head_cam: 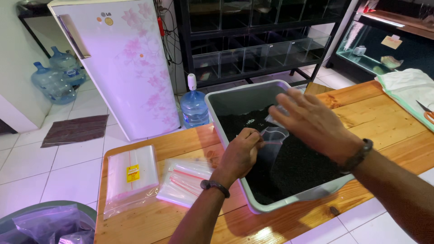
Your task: The person scoops dark aquarium substrate from a bin into a plastic bag, then seals the bag and places it into a larger container.
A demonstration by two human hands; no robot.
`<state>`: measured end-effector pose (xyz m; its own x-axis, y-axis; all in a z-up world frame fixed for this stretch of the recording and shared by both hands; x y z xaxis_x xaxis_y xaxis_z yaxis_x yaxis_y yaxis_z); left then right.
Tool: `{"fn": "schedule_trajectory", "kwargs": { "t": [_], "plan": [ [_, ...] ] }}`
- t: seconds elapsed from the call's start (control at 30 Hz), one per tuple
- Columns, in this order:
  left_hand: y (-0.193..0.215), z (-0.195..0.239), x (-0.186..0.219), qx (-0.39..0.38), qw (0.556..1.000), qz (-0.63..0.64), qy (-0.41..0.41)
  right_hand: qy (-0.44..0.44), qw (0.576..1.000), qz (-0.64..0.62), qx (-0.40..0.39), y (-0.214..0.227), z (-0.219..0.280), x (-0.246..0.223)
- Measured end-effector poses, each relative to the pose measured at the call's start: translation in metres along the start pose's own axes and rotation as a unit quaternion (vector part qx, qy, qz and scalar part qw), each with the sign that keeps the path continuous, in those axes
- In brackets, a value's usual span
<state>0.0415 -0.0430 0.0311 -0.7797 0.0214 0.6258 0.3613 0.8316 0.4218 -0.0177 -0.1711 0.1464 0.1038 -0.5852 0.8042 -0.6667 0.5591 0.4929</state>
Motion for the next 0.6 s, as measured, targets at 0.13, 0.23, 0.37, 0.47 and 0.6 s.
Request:
{"fn": "schedule_trajectory", "kwargs": {
  "t": [0.13,0.23,0.37,0.47,0.6],
  "plan": [
    [0.005,-0.001,0.006,-0.026,0.998,0.005,0.054,-0.071,0.994,-0.051,-0.063,-0.018,0.033,0.015],
    [0.002,0.000,0.003,-0.025,0.998,0.005,0.057,-0.160,0.968,-0.112,-0.158,-0.053,0.075,0.021],
    [0.001,-0.001,0.001,-0.014,0.999,0.000,0.053,-0.179,0.869,-0.273,-0.372,-0.114,0.132,0.002],
    [0.001,-0.002,0.001,-0.017,0.999,-0.003,0.043,-0.187,0.876,-0.346,-0.279,-0.111,0.127,-0.012],
    [-0.001,-0.002,-0.003,-0.036,0.995,-0.036,0.091,-0.287,0.772,-0.526,-0.212,-0.066,0.088,-0.035]
  ]
}}
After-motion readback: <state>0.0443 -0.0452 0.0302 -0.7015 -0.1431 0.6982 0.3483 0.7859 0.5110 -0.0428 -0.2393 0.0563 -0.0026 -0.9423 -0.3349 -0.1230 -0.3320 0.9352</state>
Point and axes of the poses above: each hand's wrist, its own z-axis away from the middle knuckle, its own y-axis out of the back of the hand, x = y × z, the point moved 7 cm from there along -z, towards the middle knuckle, and after that the axes turned 7 degrees about z, right-handed, at the moved point
